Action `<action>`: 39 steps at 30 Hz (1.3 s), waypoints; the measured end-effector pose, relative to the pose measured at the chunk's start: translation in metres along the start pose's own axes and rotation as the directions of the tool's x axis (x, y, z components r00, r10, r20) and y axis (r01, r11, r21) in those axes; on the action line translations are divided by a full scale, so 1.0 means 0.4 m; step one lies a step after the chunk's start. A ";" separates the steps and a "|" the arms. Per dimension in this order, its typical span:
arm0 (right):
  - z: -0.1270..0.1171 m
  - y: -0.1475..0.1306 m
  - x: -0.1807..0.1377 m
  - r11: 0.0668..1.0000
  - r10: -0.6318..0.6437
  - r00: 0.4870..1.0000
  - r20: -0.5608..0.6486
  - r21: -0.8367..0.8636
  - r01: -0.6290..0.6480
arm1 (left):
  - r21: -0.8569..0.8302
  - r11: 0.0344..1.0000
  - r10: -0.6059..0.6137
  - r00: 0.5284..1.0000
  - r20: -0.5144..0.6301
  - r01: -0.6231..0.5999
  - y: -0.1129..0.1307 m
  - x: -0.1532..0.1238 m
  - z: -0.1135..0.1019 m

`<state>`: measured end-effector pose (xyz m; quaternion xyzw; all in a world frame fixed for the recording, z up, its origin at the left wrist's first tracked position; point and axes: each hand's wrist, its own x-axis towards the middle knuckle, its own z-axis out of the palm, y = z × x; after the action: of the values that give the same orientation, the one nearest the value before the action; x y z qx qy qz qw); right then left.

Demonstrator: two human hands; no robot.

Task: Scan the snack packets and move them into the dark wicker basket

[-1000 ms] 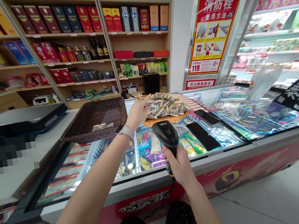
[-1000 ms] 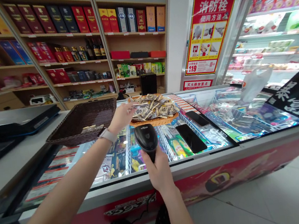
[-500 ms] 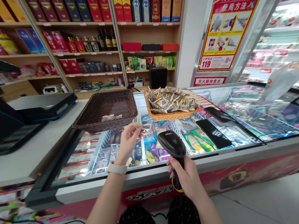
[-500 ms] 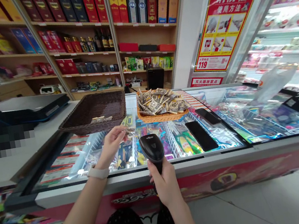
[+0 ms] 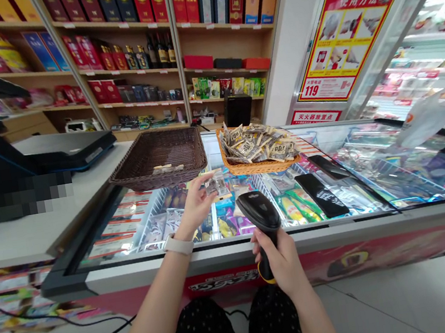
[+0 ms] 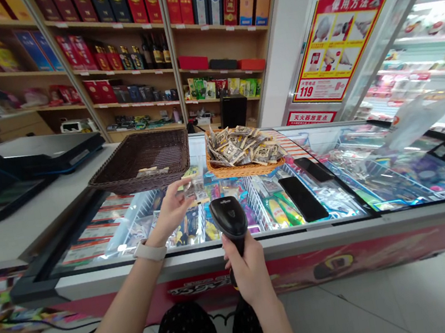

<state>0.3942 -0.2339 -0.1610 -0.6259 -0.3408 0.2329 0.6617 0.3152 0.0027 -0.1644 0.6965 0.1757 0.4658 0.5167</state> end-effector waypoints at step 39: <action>0.053 -0.029 -0.005 0.954 -0.072 0.993 0.095 -0.283 0.096 | -0.397 0.871 -0.280 0.956 0.083 0.290 0.028 -0.014 0.013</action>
<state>0.3759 -0.2223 -0.1501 -0.6898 -0.4246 0.1787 0.5586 0.3141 -0.0089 -0.1573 0.5462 0.1704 0.4028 0.7144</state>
